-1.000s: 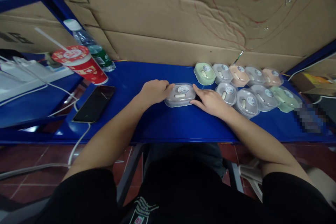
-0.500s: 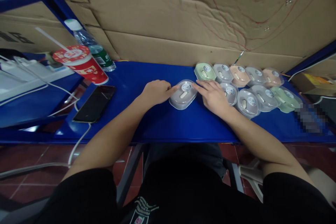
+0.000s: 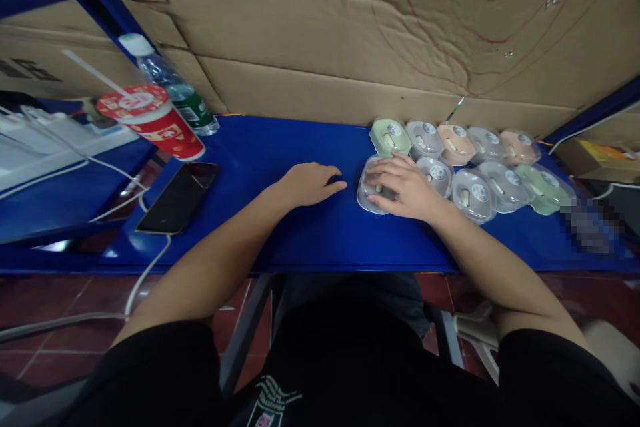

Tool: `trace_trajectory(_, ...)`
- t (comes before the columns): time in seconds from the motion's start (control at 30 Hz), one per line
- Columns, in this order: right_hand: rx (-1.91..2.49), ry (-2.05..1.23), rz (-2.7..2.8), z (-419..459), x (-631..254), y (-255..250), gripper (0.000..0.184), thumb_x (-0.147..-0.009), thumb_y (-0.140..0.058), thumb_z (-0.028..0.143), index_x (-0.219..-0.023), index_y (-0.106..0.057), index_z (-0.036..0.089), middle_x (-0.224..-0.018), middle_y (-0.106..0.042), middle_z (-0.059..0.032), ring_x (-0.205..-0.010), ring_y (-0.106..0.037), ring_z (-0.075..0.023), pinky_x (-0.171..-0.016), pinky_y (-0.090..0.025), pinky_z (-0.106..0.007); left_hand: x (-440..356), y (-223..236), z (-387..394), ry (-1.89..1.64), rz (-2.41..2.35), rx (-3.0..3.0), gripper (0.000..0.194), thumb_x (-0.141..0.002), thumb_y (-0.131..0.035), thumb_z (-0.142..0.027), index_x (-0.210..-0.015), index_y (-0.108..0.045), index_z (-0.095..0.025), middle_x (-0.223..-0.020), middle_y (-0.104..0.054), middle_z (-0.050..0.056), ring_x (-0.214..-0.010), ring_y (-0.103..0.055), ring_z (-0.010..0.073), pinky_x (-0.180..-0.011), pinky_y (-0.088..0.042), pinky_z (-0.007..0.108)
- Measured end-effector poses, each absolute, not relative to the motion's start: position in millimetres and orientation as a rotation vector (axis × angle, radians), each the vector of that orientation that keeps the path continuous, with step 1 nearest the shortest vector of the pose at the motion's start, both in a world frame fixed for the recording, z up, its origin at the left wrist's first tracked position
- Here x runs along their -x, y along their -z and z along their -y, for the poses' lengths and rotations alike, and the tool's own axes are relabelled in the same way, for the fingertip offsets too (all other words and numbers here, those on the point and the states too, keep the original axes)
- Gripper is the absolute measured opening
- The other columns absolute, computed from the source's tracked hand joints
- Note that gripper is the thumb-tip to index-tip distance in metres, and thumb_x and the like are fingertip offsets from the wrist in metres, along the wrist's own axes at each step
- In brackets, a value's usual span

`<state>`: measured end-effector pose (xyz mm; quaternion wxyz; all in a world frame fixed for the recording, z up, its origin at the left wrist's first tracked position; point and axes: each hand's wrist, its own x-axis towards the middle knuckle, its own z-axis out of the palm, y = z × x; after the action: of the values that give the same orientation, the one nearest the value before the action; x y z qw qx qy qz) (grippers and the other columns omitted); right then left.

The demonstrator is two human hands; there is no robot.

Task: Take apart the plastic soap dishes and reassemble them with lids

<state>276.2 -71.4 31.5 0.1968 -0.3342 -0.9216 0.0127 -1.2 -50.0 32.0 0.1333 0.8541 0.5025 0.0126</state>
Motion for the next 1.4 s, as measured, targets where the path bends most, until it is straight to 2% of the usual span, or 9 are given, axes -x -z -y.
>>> trace_trajectory(0.1, 0.942, -0.052, 2.562, 69, -280, -33, 0.034, -0.102, -0.062, 0.054, -0.113, -0.081, 0.028, -0.137, -0.079, -0.0065, -0.131, -0.072, -0.0318, -0.128, -0.039, -0.059, 4, -31, 49, 0.047, -1.432, -2.47, 0.066, -0.107, -0.048, -0.062, -0.156, -0.062, -0.019, -0.126, -0.08, 0.013, -0.125, -0.073, 0.0342, -0.105, -0.051, 0.041)
trace_trajectory(0.27, 0.899, -0.081, 2.568, 66, -281, -34, 0.038, -0.104, -0.06, 0.051, -0.121, -0.079, 0.024, -0.135, -0.08, -0.01, -0.13, -0.072, -0.0311, -0.12, -0.047, -0.053, 5, -29, 49, 0.049, -1.391, -2.481, 0.07, -0.107, -0.048, -0.063, -0.159, -0.059, -0.016, -0.129, -0.079, 0.015, -0.129, -0.071, 0.0348, -0.108, -0.05, 0.041)
trace_trajectory(0.6, 0.943, -0.057, 2.602, 67, -283, -33, 0.042, -0.106, -0.056, 0.054, -0.124, -0.079, 0.025, -0.14, -0.078, -0.0091, -0.133, -0.071, -0.0311, -0.127, -0.04, -0.056, 5, -28, 48, 0.045, -1.368, -2.492, 0.071, -0.107, -0.049, -0.063, -0.158, -0.059, -0.015, -0.129, -0.079, 0.016, -0.129, -0.071, 0.0354, -0.108, -0.049, 0.041)
trace_trajectory(0.67, 0.965, -0.003, 2.622, 69, -283, -33, 0.052, -0.103, -0.061, 0.062, -0.134, -0.076, 0.024, -0.148, -0.074, -0.0117, -0.139, -0.066, -0.0347, -0.131, -0.034, -0.061, 6, -27, 48, 0.041, -1.369, -2.497, 0.071, -0.107, -0.049, -0.063, -0.158, -0.059, -0.015, -0.128, -0.079, 0.016, -0.129, -0.071, 0.0355, -0.108, -0.049, 0.041)
trace_trajectory(0.77, 1.09, 0.115, 2.656, 72, -283, -32, 0.088, -0.09, -0.072, 0.078, -0.156, -0.063, 0.02, -0.166, -0.058, -0.0181, -0.153, -0.052, -0.0466, -0.132, -0.025, -0.074, 6, -27, 48, 0.043, -1.367, -2.506, 0.071, -0.107, -0.049, -0.063, -0.158, -0.058, -0.015, -0.129, -0.079, 0.016, -0.129, -0.071, 0.0359, -0.108, -0.05, 0.042)
trace_trajectory(0.87, 1.225, 0.121, 2.695, 73, -284, -31, 0.104, -0.085, -0.076, 0.079, -0.165, -0.052, 0.017, -0.173, -0.048, -0.0213, -0.158, -0.044, -0.0534, -0.128, -0.031, -0.078, 6, -26, 47, 0.056, -1.366, -2.518, 0.07, -0.108, -0.049, -0.063, -0.158, -0.059, -0.015, -0.13, -0.078, 0.016, -0.128, -0.071, 0.0356, -0.107, -0.05, 0.042)
trace_trajectory(0.97, 1.184, 0.035, 2.723, 71, -285, -30, 0.098, -0.089, -0.077, 0.073, -0.167, -0.051, 0.019, -0.175, -0.046, -0.019, -0.16, -0.042, -0.05, -0.127, -0.041, -0.072, 6, -25, 47, 0.063, -1.37, -2.525, 0.07, -0.108, -0.049, -0.063, -0.158, -0.059, -0.015, -0.127, -0.079, 0.015, -0.126, -0.071, 0.0349, -0.106, -0.05, 0.041)
trace_trajectory(1.2, 0.911, -0.172, 2.693, 68, -282, -21, 0.093, -0.088, -0.081, 0.07, -0.165, -0.055, 0.024, -0.175, -0.048, -0.0137, -0.165, -0.036, -0.0453, -0.132, -0.037, -0.069, 6, -27, 48, 0.065, -1.376, -2.525, 0.068, -0.108, -0.049, -0.062, -0.156, -0.06, -0.015, -0.122, -0.08, 0.014, -0.12, -0.073, 0.034, -0.101, -0.051, 0.04)
trace_trajectory(1.4, 0.808, -0.261, 2.498, 64, -281, -10, 0.082, -0.092, -0.081, 0.056, -0.165, -0.055, 0.029, -0.171, -0.054, -0.0105, -0.165, -0.039, -0.0417, -0.132, -0.038, -0.07, 6, -24, 46, 0.06, -1.37, -2.533, 0.066, -0.108, -0.051, -0.062, -0.156, -0.06, -0.017, -0.12, -0.08, 0.013, -0.124, -0.072, 0.0344, -0.101, -0.052, 0.04)
